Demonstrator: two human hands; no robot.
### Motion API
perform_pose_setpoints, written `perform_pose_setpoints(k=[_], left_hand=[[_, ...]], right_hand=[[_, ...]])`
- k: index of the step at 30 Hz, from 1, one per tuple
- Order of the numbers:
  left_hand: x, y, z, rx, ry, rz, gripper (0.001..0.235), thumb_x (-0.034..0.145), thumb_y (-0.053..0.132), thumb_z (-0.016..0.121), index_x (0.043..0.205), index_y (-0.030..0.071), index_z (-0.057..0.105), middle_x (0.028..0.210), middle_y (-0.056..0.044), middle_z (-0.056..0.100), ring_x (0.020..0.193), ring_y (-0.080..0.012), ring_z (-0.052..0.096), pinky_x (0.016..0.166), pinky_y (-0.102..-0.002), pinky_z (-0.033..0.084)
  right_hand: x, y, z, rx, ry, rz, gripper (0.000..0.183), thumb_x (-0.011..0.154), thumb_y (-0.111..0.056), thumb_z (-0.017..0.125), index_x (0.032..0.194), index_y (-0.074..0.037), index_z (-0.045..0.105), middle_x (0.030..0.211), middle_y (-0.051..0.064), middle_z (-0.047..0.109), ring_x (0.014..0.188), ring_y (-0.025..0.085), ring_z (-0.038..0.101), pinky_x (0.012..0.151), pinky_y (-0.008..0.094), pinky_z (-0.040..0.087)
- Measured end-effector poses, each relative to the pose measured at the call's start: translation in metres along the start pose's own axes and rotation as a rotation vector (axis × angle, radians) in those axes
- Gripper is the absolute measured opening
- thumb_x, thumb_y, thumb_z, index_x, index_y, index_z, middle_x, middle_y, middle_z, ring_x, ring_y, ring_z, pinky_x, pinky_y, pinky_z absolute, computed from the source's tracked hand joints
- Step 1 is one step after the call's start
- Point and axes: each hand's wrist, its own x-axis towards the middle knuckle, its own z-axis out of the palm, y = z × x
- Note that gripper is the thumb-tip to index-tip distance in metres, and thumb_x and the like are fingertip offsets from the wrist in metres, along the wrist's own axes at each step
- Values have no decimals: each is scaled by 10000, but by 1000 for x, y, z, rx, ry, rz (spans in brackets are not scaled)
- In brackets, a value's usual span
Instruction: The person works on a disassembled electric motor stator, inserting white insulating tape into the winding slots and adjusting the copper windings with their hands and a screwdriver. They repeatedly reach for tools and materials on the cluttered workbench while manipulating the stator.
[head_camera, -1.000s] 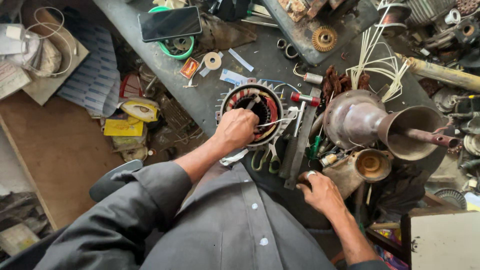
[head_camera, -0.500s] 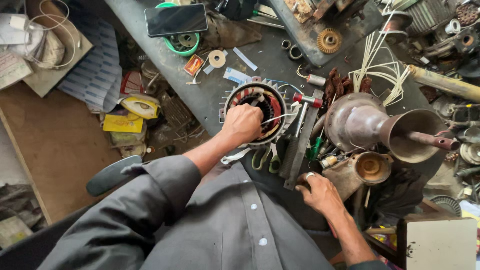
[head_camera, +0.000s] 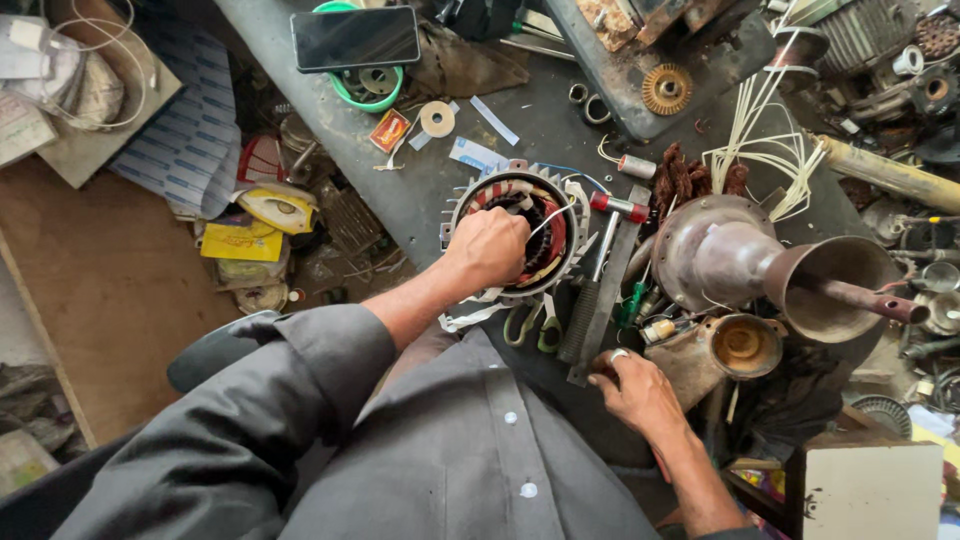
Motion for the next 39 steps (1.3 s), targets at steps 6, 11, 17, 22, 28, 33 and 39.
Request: perform_pose_setpoints(k=[6, 11, 17, 22, 28, 33, 39], left_hand=[[-3, 6, 0, -69, 9, -34, 175, 667, 186, 757, 733, 25, 735, 730, -236, 701, 696, -415, 709, 645, -502, 558], [4, 7, -3, 3, -35, -52, 125, 725, 162, 740, 755, 42, 758, 782, -233, 715, 739, -395, 731, 665, -488, 570], [-9, 9, -1, -30, -136, -84, 202, 663, 214, 774, 739, 27, 760, 792, -238, 724, 759, -400, 731, 701, -478, 579], [-4, 7, 4, 22, -37, -89, 153, 770, 201, 744, 768, 50, 770, 804, -238, 720, 751, -398, 739, 711, -484, 587], [10, -10, -1, 50, -229, -23, 223, 727, 237, 760, 721, 14, 759, 782, -243, 716, 771, -394, 733, 732, -478, 586], [25, -14, -3, 142, -312, 96, 202, 749, 206, 731, 742, 8, 770, 798, -230, 731, 791, -371, 743, 760, -449, 593], [24, -24, -5, 0, -332, 129, 145, 718, 164, 723, 791, 49, 775, 790, -195, 731, 787, -364, 731, 748, -466, 571]], right_hand=[[4, -7, 1, 12, 44, -67, 214, 811, -229, 760, 970, -86, 741, 946, 148, 745, 911, 367, 709, 800, 449, 561], [9, -8, -1, -5, 25, -58, 238, 816, -235, 751, 1003, -88, 741, 949, 150, 742, 919, 363, 708, 809, 449, 557], [4, -12, -1, -25, -7, -46, 234, 827, -230, 746, 1007, -81, 737, 960, 164, 731, 949, 380, 692, 826, 468, 540], [-3, 2, 1, 32, 64, -34, 216, 818, -223, 750, 975, -75, 744, 954, 171, 738, 935, 385, 697, 830, 470, 546], [7, 34, 14, 17, 471, -1, 194, 831, -142, 726, 1002, -53, 708, 945, 220, 714, 936, 428, 682, 850, 490, 538], [54, 59, 25, -53, 534, 64, 340, 828, -39, 648, 1159, -105, 694, 1007, 219, 682, 908, 452, 672, 800, 545, 536], [98, 42, 24, -345, 306, 252, 331, 824, -182, 680, 1154, -158, 698, 1054, 219, 656, 917, 447, 682, 793, 563, 546]])
